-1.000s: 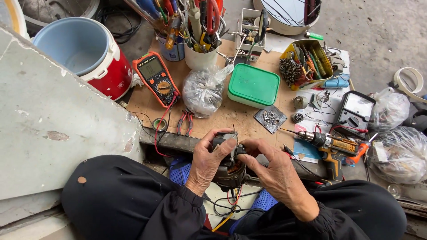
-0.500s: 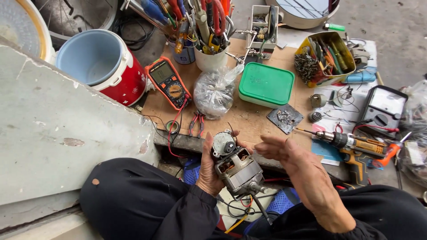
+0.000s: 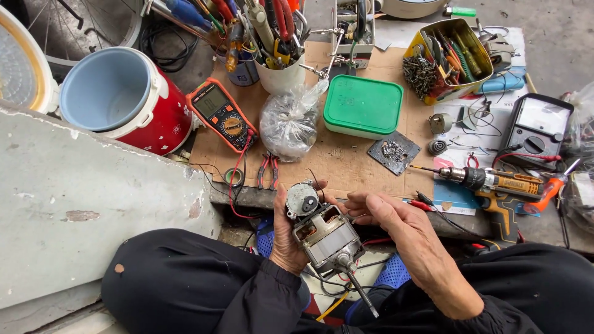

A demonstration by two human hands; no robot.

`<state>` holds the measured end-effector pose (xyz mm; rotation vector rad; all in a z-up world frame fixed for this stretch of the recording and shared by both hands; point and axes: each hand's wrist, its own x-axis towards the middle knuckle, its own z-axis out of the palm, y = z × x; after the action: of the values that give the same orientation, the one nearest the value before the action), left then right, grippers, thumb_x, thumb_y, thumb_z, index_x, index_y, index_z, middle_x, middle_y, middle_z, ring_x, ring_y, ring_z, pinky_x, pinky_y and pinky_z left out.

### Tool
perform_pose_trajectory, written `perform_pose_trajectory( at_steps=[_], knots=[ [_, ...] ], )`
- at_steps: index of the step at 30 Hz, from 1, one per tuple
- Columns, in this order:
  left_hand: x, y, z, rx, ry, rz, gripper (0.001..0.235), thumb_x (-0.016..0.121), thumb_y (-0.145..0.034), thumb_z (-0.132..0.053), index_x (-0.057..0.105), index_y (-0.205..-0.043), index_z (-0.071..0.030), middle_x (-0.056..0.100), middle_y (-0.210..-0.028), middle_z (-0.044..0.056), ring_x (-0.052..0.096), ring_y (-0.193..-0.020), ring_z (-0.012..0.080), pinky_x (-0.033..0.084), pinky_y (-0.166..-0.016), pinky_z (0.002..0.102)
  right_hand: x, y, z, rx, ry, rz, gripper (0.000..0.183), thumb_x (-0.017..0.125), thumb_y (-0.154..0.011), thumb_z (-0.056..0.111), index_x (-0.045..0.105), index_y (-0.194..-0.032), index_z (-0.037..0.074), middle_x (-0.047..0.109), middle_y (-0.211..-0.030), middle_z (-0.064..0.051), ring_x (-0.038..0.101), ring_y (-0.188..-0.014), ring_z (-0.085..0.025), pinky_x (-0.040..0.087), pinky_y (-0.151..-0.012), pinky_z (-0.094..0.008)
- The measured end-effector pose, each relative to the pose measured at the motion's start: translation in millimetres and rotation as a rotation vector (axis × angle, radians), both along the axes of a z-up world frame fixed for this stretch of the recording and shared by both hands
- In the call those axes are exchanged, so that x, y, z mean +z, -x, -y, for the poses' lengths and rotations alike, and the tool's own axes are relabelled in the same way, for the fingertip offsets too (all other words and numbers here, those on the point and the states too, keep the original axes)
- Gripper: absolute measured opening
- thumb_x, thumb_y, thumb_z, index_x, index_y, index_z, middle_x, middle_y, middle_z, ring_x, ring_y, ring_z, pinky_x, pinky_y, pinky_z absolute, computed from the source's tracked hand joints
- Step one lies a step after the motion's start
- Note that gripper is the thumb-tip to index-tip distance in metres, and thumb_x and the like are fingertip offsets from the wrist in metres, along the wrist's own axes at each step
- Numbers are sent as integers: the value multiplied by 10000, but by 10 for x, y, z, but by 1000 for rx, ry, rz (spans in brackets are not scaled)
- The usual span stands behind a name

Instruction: The person sits on the floor and works on a small electrical device, using a screwdriver to manipulate its components. They then use a power drill to work on the device before setting it down and reaching for other tools from a nearby container.

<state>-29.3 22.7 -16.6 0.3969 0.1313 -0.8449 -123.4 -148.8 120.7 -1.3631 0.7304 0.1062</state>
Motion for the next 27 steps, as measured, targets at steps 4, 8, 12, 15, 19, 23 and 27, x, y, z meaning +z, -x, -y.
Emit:
perform_pose_trajectory(
  at_steps=[4,8,12,15,19,23,27],
  knots=[
    [-21,0,4,3,-12,-12,813,528,-1047,-706,606,-1436,4,796,-1058,164,809,-982,315,663,-861,398,-83,-6,-3,-30,-20,9,549,578,-1027,279,837,-1300,-120,869,-1187,-195,732,-1054,-236,584,-963,-347],
    [-70,2,15,6,-74,-2,838,508,-1045,-718,613,-1440,14,800,-1059,164,813,-967,301,671,-843,385,-132,-13,-3,-41,-4,12,528,595,-1025,267,841,-1295,-115,879,-1192,-200,754,-1060,-242,597,-964,-340],
    [-57,17,39,-5,-75,19,800,529,-1034,-699,599,-1420,-2,763,-1053,152,795,-960,280,652,-830,365,-58,-31,-28,-48,24,-68,538,599,-1018,282,857,-1317,-83,865,-1209,-176,738,-1059,-228,579,-946,-329],
    [-71,22,34,-20,-43,8,800,546,-1033,-699,610,-1435,-11,776,-1063,166,805,-982,298,668,-844,375,-68,-21,-27,-66,10,-81,521,603,-1022,274,864,-1299,-82,860,-1214,-169,735,-1050,-234,573,-917,-335],
    [-66,17,32,-18,-60,23,789,530,-1043,-681,604,-1436,-1,771,-1065,162,794,-974,278,657,-847,368,-95,-12,-24,-61,12,-52,515,603,-1026,266,867,-1298,-83,872,-1199,-173,742,-1035,-235,576,-916,-331],
    [-37,25,20,-28,-97,36,800,539,-1033,-671,591,-1454,7,769,-1071,151,786,-977,267,656,-857,376,-118,-6,-21,-45,42,-53,519,611,-1016,284,870,-1286,-75,881,-1198,-159,757,-1029,-226,584,-916,-324],
    [-119,23,14,-50,-97,50,837,528,-1024,-693,586,-1479,7,786,-1095,156,791,-984,268,663,-854,382,-86,-8,-25,-62,43,-88,513,618,-1014,283,880,-1300,-54,886,-1205,-151,751,-1038,-220,580,-908,-325]
  ],
)
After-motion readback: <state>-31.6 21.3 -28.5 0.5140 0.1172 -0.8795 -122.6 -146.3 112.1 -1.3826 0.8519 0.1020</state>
